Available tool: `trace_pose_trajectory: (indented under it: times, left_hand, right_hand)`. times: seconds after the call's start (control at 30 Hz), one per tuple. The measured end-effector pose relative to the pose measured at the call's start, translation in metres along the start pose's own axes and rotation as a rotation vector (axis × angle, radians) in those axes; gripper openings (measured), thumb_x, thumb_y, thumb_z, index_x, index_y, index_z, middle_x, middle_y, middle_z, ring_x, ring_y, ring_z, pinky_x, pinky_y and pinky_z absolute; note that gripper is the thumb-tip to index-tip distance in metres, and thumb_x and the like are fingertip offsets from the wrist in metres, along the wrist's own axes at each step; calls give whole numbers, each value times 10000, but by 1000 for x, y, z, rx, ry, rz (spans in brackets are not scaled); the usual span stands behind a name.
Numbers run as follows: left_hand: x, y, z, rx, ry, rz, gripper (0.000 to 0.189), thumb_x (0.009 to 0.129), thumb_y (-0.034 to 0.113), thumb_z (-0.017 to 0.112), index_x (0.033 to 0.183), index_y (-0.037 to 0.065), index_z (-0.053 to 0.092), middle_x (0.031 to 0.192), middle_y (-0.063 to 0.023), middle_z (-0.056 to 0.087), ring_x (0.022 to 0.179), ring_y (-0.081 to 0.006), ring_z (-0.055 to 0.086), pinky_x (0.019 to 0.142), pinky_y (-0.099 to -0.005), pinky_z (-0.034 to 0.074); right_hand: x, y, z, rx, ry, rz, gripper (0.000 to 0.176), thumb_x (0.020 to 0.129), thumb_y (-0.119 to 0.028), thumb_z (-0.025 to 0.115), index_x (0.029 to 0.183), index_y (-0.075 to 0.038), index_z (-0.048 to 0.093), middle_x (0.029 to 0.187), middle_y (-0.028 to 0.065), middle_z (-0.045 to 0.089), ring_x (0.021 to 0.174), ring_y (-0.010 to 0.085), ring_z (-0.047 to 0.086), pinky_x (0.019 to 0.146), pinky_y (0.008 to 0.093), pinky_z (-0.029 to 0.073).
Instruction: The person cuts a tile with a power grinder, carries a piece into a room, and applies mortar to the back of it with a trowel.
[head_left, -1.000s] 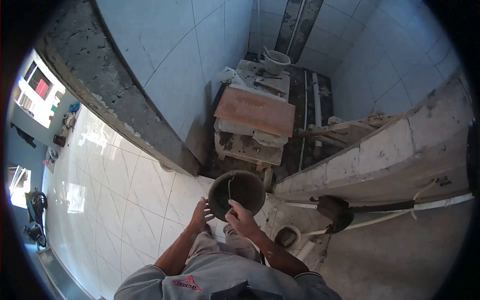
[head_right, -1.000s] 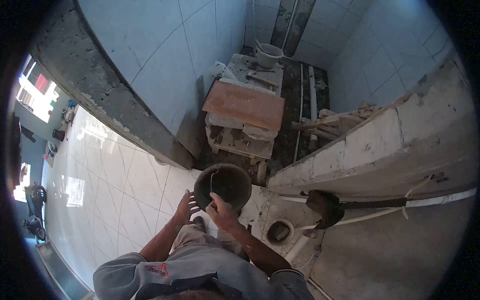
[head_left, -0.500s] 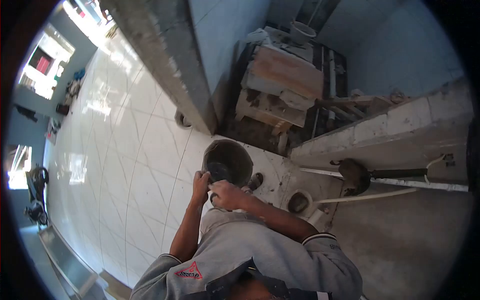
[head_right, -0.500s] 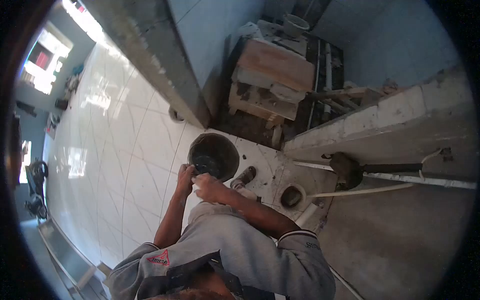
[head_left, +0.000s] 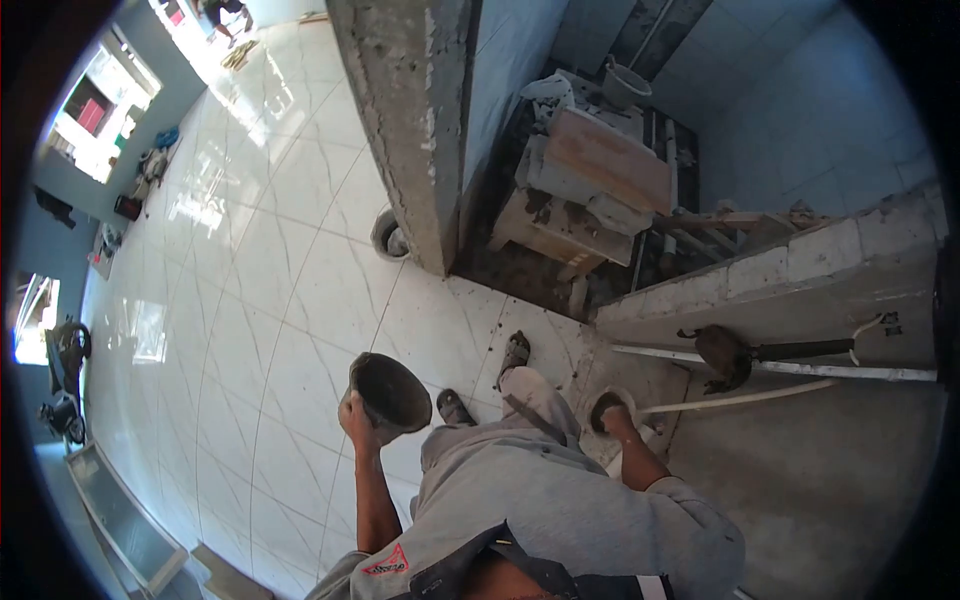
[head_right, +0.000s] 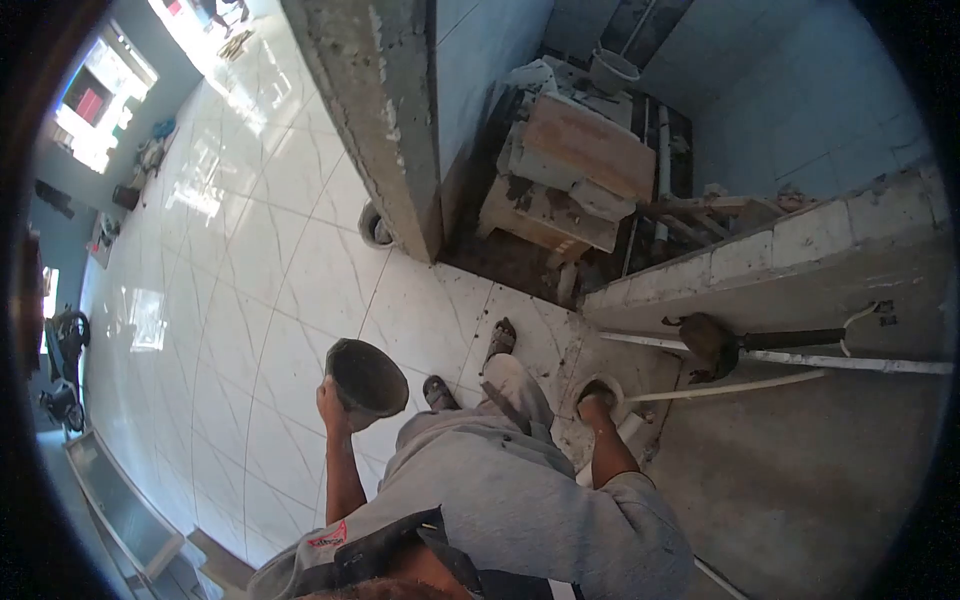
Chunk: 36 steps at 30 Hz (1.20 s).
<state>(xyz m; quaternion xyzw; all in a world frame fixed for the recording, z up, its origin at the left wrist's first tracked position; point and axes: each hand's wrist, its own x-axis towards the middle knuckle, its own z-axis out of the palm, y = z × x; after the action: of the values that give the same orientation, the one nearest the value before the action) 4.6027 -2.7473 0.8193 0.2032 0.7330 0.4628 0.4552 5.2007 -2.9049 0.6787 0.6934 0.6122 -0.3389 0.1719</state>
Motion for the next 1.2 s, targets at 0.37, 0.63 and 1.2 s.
trace_pose_trajectory:
  times: [0.37,0.63,1.2]
  left_hand:
    - [-7,152,203,-229,-395,-101,299,932,353,466,921,63,533,879,-36,564,770,-101,534,683,-261,460]
    - [-13,275,409,-536,-880,-47,404,972,326,365,1178,10,510,1176,-90,552,1077,-198,521,928,-341,402]
    - [101,313,653,-591,-828,-372,439,918,406,468,1162,46,535,1164,-79,543,1051,-259,504,933,-422,396]
  right_hand:
    - [118,-65,-138,635,259,4,332,790,-230,589,1033,-5,607,811,125,643,705,223,623,658,354,488]
    - [145,23,-275,671,656,193,315,844,-234,541,1096,-49,579,855,122,631,725,236,613,689,358,482]
    - [48,-62,-89,1447,238,764,230,846,-191,541,998,-33,609,847,108,636,743,236,614,617,391,502]
